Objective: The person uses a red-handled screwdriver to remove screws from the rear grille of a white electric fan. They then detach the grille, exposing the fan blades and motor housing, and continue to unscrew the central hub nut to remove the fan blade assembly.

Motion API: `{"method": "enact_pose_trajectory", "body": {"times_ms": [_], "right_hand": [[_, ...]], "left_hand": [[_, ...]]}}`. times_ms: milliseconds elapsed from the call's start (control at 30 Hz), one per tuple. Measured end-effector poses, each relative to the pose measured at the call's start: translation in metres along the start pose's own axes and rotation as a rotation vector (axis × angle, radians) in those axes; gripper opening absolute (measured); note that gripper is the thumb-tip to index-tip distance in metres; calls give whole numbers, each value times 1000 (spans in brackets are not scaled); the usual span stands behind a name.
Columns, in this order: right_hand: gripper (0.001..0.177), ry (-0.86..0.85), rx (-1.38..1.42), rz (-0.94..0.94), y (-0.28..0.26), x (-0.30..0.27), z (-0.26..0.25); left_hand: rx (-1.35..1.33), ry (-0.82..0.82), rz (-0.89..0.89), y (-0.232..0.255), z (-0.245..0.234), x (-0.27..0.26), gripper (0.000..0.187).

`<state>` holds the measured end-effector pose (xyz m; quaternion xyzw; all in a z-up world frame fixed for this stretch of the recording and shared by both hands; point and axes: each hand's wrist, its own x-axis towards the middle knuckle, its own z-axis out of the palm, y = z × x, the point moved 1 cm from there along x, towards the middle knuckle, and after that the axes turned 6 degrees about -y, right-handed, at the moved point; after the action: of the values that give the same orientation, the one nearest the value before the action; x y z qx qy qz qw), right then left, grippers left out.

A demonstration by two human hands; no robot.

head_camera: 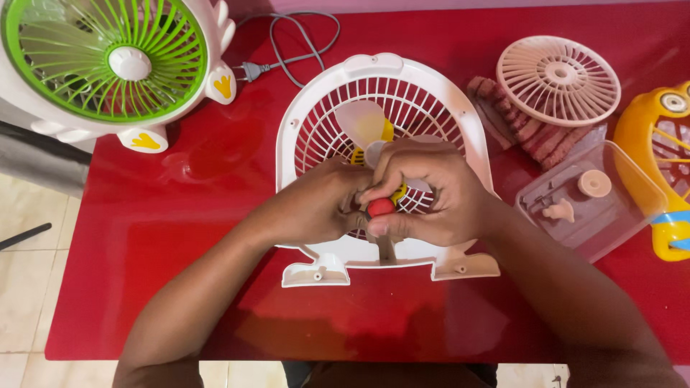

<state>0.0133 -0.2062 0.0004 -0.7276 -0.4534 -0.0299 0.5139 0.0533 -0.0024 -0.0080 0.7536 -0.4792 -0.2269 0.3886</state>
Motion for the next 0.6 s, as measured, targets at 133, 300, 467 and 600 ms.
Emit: {"method": "enact_pose_trajectory", "body": {"times_ms": [133,300,467,600], "right_hand": [[18,-24,-19,3,-2,6,3],[17,40,19,17,4,8,12],[25,103,58,47,4,-2,6],[23,103,-31,-32,3,-1,3]], "left_hand": [[93,126,97,-4,2,-2,37],[120,195,134,-6,6,-4,47],[57,162,192,-7,5,-11,47],[10,102,178,-11,5,-11,45]]}}
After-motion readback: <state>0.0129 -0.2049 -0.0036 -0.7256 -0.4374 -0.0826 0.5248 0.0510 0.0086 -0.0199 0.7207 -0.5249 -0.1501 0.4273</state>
